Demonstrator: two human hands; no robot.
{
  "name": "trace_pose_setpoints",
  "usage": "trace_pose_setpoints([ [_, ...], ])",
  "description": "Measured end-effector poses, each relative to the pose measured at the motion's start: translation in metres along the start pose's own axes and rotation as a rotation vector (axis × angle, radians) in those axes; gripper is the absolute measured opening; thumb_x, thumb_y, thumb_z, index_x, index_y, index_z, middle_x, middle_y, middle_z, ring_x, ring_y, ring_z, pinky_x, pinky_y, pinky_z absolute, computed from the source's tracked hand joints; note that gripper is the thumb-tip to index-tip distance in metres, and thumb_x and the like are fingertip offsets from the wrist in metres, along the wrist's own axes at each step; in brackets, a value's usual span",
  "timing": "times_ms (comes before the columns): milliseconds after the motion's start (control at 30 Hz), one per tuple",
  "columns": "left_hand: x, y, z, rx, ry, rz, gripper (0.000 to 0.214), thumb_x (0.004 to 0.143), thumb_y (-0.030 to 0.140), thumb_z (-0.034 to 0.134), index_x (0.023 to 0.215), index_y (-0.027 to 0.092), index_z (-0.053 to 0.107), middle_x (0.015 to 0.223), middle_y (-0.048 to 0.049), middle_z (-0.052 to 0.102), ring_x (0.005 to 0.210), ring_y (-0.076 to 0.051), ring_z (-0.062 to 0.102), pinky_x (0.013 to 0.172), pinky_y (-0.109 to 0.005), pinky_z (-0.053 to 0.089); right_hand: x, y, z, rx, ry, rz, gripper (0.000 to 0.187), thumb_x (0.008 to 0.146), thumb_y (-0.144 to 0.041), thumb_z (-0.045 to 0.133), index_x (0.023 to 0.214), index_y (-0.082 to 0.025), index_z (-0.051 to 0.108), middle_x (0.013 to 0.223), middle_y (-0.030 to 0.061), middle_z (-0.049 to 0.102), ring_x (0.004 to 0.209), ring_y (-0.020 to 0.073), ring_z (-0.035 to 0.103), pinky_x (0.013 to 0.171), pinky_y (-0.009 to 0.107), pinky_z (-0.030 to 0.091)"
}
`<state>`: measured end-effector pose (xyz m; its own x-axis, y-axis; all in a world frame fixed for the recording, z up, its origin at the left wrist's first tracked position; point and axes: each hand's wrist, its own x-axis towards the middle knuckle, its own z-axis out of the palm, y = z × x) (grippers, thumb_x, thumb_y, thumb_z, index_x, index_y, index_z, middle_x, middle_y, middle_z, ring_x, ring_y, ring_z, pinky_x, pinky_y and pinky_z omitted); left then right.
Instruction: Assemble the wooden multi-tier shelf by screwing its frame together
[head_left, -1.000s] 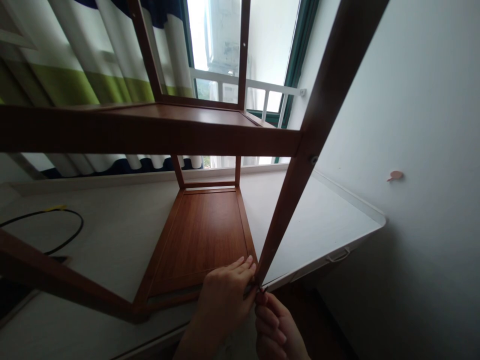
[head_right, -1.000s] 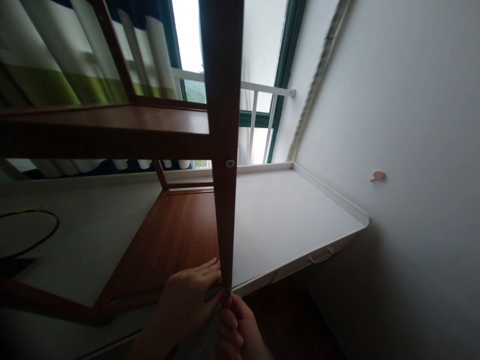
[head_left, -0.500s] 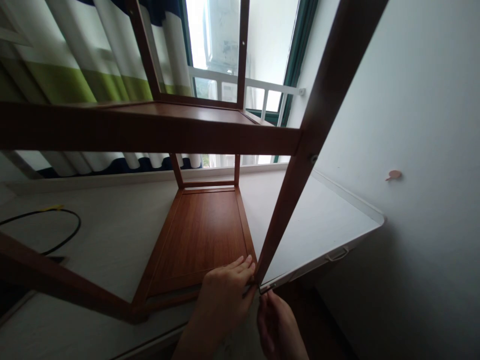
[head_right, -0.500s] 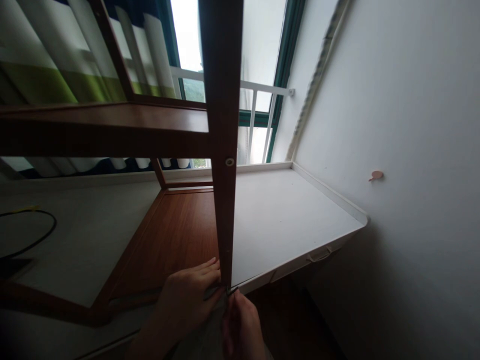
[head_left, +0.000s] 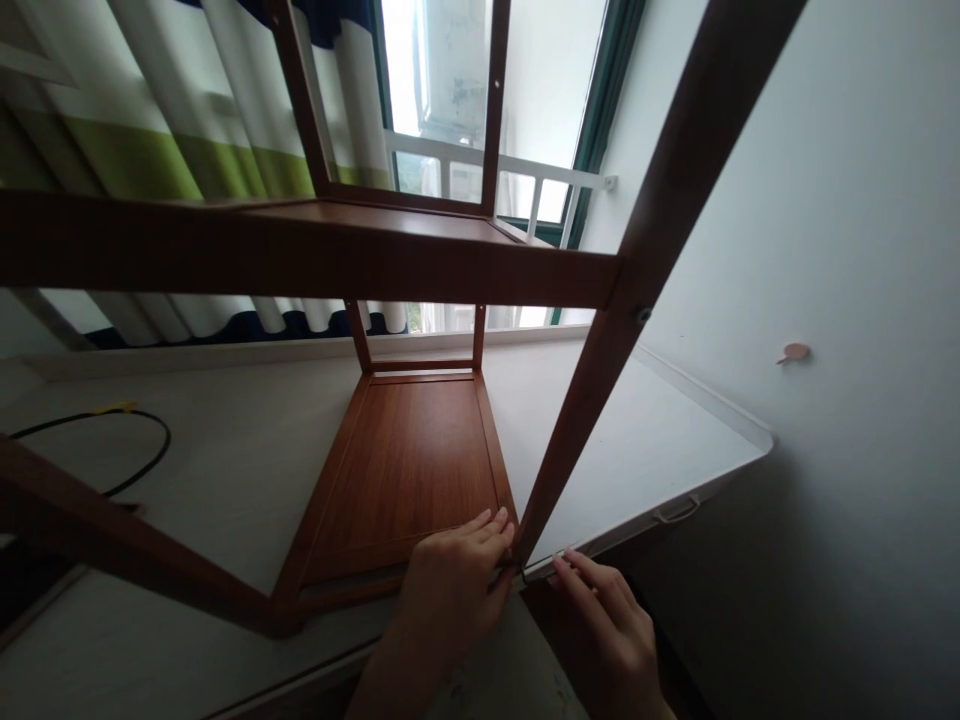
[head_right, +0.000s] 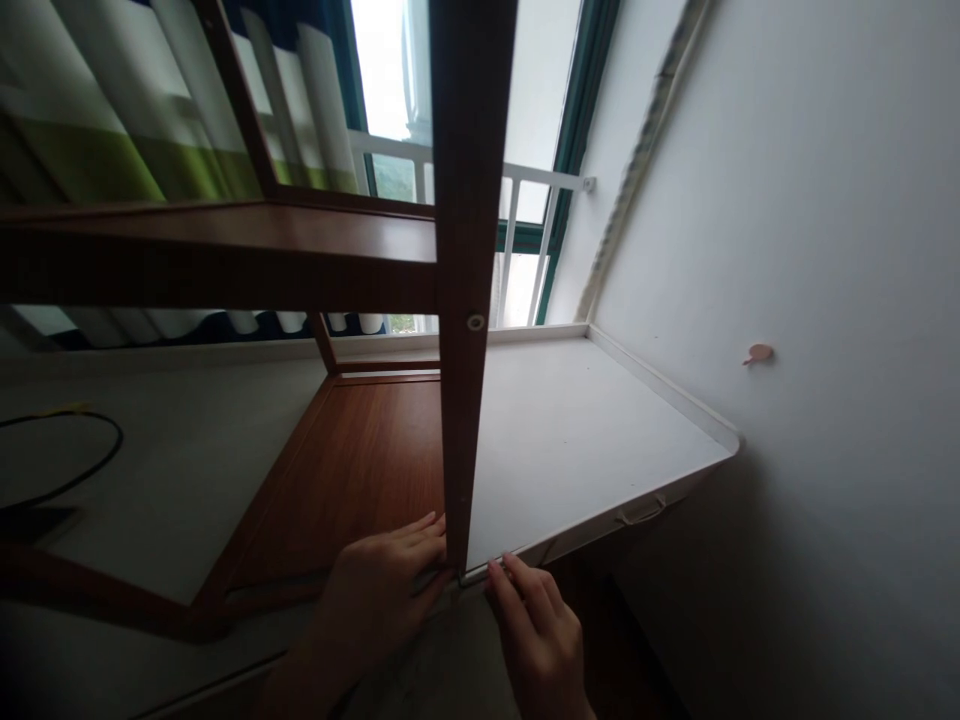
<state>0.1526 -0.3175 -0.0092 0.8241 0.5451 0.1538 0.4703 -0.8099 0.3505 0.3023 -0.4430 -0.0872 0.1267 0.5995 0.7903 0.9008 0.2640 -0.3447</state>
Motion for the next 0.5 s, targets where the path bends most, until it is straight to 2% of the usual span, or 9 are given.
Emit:
trace_pose_setpoints([
  [200, -0.001, 0.001, -0.001, 0.001, 0.005, 0.003, 0.038, 0.078, 0.020, 0.050, 0.115, 0.026, 0.058, 0.126, 0.0005, 0.053, 0.117, -0.019, 0.049, 0.096, -0.036, 0.044, -0.013, 0.001, 0.008, 0.019, -0.095, 0.104, 0.038, 0.079, -0.006, 0.056, 0.114, -0.019, 0.055, 0.096, 0.0073, 0.065, 0.083, 0.0163, 0.061, 0.072, 0.025, 0.049],
  [333, -0.002, -0.001, -0.003, -0.012, -0.009, 0.028, 0.039, 0.078, 0.017, 0.049, 0.116, 0.026, 0.057, 0.127, 0.0003, 0.052, 0.119, -0.019, 0.047, 0.097, -0.035, 0.043, -0.017, -0.012, 0.026, 0.085, -0.124, 0.289, 0.010, 0.085, -0.015, 0.050, 0.093, -0.020, 0.053, 0.069, 0.0000, 0.063, 0.056, 0.0105, 0.059, 0.053, 0.018, 0.044],
  [400, -0.002, -0.002, -0.005, -0.025, -0.031, 0.044, 0.044, 0.077, 0.012, 0.049, 0.119, 0.025, 0.054, 0.130, -0.0002, 0.049, 0.120, -0.017, 0.046, 0.099, -0.033, 0.040, -0.020, -0.019, 0.036, 0.123, -0.133, 0.362, 0.004, 0.086, -0.018, 0.048, 0.089, -0.021, 0.050, 0.063, -0.0025, 0.060, 0.049, 0.0096, 0.057, 0.047, 0.017, 0.041],
  [500, -0.001, -0.003, -0.010, -0.043, -0.071, 0.055, 0.051, 0.074, 0.007, 0.047, 0.123, 0.023, 0.050, 0.133, -0.0022, 0.045, 0.122, -0.015, 0.043, 0.102, -0.031, 0.037, -0.024, -0.026, 0.051, 0.189, -0.143, 0.440, 0.002, 0.087, -0.022, 0.046, 0.086, -0.022, 0.046, 0.061, -0.0035, 0.059, 0.049, 0.0099, 0.058, 0.047, 0.016, 0.040],
])
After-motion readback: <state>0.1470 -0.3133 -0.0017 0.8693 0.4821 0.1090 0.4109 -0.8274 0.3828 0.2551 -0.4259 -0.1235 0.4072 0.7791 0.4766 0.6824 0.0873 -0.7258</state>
